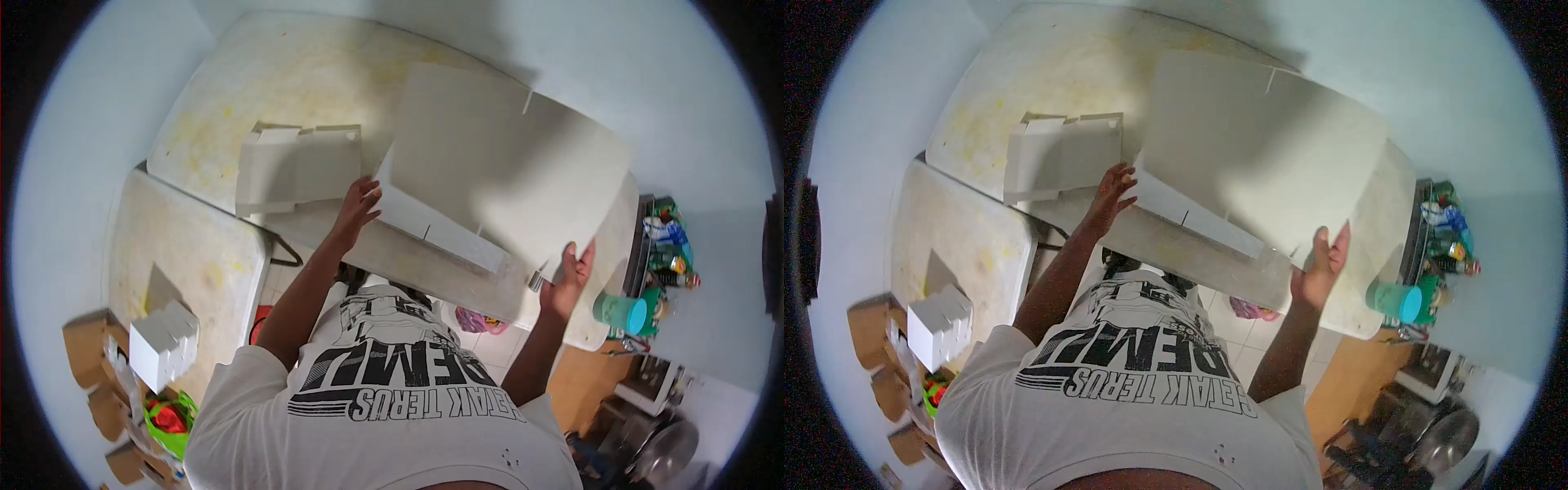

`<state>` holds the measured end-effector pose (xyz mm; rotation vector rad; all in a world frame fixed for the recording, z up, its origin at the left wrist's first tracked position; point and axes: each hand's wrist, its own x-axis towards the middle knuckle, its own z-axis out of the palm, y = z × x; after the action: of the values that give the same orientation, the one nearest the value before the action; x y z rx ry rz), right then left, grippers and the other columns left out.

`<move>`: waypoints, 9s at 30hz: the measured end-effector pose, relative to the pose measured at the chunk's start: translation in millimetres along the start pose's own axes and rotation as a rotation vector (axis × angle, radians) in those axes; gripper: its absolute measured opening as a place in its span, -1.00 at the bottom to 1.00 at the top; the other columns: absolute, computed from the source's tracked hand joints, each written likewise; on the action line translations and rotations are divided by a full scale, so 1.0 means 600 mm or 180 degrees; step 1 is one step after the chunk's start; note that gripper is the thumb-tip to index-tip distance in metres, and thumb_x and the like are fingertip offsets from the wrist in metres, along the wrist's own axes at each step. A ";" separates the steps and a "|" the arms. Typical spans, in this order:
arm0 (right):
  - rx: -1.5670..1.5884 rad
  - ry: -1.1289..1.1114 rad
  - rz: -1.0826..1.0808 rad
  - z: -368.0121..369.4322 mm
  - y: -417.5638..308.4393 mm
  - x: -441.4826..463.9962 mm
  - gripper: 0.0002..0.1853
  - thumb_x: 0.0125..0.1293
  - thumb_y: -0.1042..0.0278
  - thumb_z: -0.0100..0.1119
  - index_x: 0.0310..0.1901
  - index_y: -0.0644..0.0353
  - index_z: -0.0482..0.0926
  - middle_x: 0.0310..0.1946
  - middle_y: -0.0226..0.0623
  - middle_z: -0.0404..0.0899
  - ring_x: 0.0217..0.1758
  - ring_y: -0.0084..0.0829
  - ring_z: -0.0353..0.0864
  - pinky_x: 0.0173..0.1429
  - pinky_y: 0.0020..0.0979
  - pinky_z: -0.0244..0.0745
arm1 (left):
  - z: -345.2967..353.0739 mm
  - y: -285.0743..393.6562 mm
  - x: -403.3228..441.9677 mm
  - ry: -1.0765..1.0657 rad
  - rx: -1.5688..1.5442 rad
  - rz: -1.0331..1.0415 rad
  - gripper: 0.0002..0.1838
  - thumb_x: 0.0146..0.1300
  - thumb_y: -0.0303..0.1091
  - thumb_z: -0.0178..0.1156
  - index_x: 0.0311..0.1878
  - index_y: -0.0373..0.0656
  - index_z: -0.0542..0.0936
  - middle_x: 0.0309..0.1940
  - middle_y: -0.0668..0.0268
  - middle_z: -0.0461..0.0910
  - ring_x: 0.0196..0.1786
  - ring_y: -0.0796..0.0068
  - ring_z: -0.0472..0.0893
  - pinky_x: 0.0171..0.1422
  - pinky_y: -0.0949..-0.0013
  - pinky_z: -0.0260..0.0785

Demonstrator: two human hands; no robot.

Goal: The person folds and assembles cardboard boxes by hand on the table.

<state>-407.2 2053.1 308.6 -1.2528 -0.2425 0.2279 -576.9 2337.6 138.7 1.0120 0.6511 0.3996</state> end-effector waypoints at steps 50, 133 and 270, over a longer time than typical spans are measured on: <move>0.2156 0.1532 0.1954 -0.109 0.356 -0.251 -0.45 0.27 0.16 0.16 0.24 0.05 0.20 0.07 -0.34 0.33 0.11 -0.36 0.40 0.15 -0.23 0.41 | -0.151 -0.106 0.006 0.0700 0.2304 -0.0335 -0.44 0.32 -0.21 0.09 0.30 -0.18 0.20 0.16 0.15 0.33 0.03 0.30 0.46 -0.01 0.27 0.39; -0.2261 -0.0667 0.1426 -0.309 0.282 -0.114 -0.24 0.20 0.17 0.18 0.28 0.48 0.08 0.11 0.29 0.25 0.22 0.13 0.26 0.28 -0.13 0.27 | 0.076 -0.120 0.010 0.1220 0.2706 -0.0365 -0.41 0.17 -0.11 0.22 0.21 -0.18 0.34 0.01 0.14 0.38 0.04 0.28 0.40 0.07 0.25 0.30; -0.1352 0.0258 0.1856 -0.461 0.237 -0.052 -0.57 0.23 0.26 0.14 0.09 0.28 0.43 -0.18 -0.14 0.54 -0.19 -0.34 0.53 -0.10 -0.34 0.46 | 0.433 -0.013 -0.066 -0.1847 0.2966 0.0358 -0.20 0.27 -0.23 0.17 0.44 -0.21 -0.05 0.42 0.11 0.04 0.45 0.29 0.02 0.46 0.27 -0.10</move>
<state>-358.3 1835.4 89.9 -1.7340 0.1632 0.6494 -433.2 2142.3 239.7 1.9569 0.2231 -0.1488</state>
